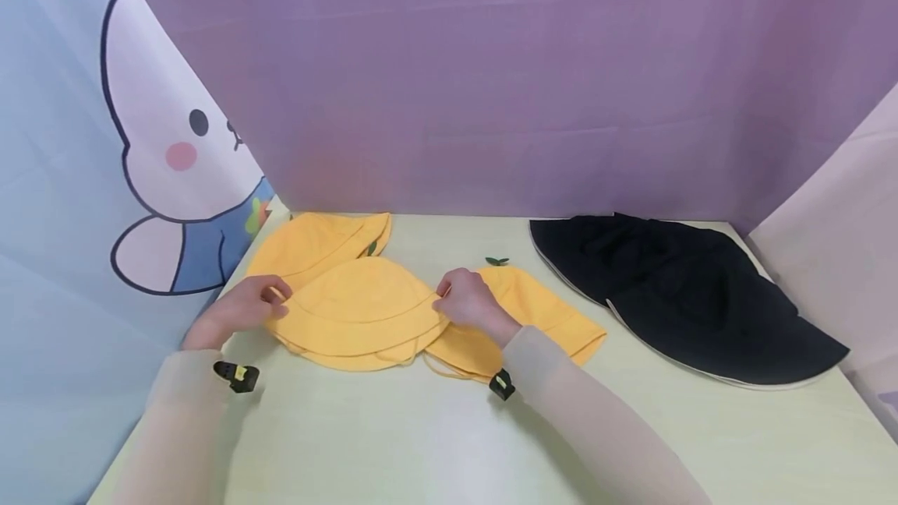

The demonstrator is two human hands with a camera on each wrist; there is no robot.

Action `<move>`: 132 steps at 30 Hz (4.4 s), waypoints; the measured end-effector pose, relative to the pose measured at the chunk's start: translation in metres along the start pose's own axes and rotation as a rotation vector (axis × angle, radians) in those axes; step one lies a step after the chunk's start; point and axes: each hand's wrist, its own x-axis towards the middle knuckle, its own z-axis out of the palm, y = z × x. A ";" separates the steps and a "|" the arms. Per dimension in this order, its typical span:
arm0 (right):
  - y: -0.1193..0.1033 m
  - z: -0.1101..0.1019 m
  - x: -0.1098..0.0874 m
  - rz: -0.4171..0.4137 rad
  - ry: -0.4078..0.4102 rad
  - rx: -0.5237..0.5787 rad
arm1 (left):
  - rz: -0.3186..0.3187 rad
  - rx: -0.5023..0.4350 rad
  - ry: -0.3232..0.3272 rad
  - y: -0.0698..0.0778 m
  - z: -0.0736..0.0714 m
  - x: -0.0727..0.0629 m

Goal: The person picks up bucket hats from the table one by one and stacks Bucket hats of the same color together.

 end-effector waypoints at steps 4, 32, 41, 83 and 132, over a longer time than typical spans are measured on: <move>0.000 -0.005 -0.003 -0.012 -0.001 0.003 | 0.001 -0.003 0.001 0.003 0.000 0.000; 0.048 -0.065 -0.024 -0.041 0.062 0.187 | 0.184 0.092 0.047 0.064 0.019 0.020; 0.068 -0.084 -0.034 -0.037 0.072 0.176 | 0.174 0.053 0.007 0.085 0.034 0.030; 0.138 -0.144 -0.086 0.113 0.026 0.071 | 0.318 0.004 -0.148 0.151 0.105 0.047; 0.116 -0.104 -0.080 0.010 0.061 -0.494 | 0.197 0.254 -0.135 0.159 0.150 0.054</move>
